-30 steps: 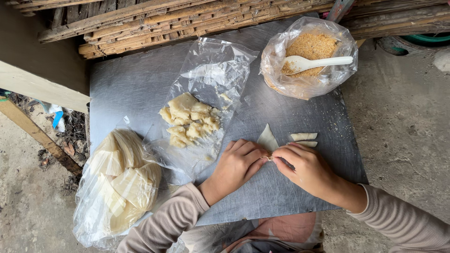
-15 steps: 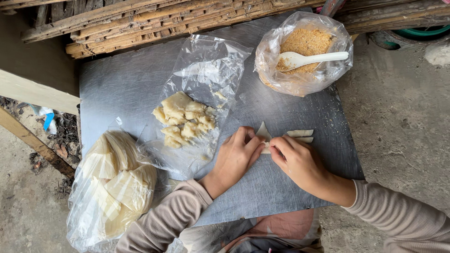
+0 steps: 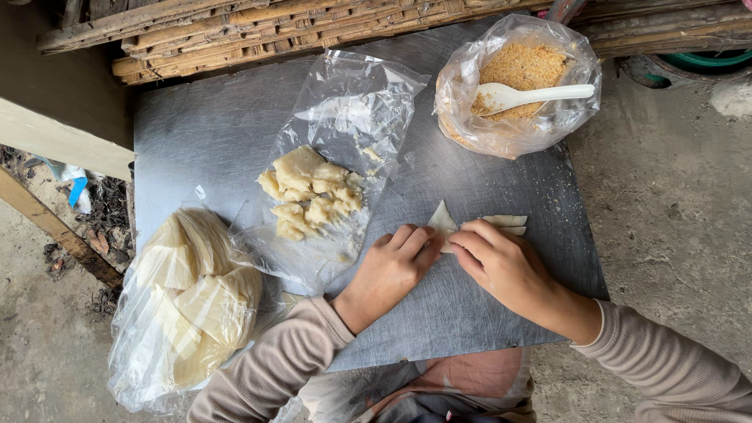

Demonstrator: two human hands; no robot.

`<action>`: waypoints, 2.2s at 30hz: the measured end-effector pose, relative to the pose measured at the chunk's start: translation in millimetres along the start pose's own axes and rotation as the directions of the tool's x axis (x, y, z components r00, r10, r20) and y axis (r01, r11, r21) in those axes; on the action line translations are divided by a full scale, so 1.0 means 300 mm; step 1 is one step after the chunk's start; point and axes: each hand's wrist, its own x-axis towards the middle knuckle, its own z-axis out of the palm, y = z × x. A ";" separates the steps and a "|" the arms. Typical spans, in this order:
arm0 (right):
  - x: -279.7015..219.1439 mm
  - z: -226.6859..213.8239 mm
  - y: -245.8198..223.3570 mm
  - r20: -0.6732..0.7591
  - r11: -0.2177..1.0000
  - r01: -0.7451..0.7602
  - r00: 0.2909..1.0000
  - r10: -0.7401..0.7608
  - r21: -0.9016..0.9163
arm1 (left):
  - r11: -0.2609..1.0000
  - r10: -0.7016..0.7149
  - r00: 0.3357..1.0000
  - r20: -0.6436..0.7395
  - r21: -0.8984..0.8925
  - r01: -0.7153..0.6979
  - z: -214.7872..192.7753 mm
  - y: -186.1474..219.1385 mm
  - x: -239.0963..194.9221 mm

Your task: The person assembles samosas by placing a spoonful of grainy filling onto triangular pastry sheets and folding them into sealed triangular packets. The person repeats this process for multiple units, placing each finished samosa aside on the table.

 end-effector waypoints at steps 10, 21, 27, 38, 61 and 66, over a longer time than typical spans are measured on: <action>0.016 0.004 -0.007 -0.006 0.999 0.036 0.999 -0.036 0.015 | 0.997 0.056 0.995 0.086 0.053 -0.061 0.008 -0.009 0.003; 0.078 -0.031 -0.010 0.068 0.990 -0.023 0.997 0.032 -0.137 | 0.989 0.055 0.995 0.088 0.129 -0.066 0.013 -0.002 0.017; 0.101 -0.039 0.002 0.169 0.984 -0.155 0.971 0.169 -0.091 | 0.981 0.023 0.997 0.080 0.191 -0.038 0.030 -0.004 0.029; 0.077 -0.013 -0.016 0.098 0.951 0.133 0.989 -0.109 -0.279 | 0.982 -0.028 0.995 0.097 0.189 0.009 0.029 0.007 0.026; 0.076 0.002 -0.012 0.058 0.976 0.076 0.996 -0.065 -0.204 | 0.982 -0.050 0.989 0.141 0.188 0.023 0.024 0.003 0.038; 0.070 0.009 -0.010 0.030 0.968 0.090 0.996 -0.085 -0.235 | 0.992 -0.072 0.995 0.068 0.111 0.064 0.025 -0.022 0.045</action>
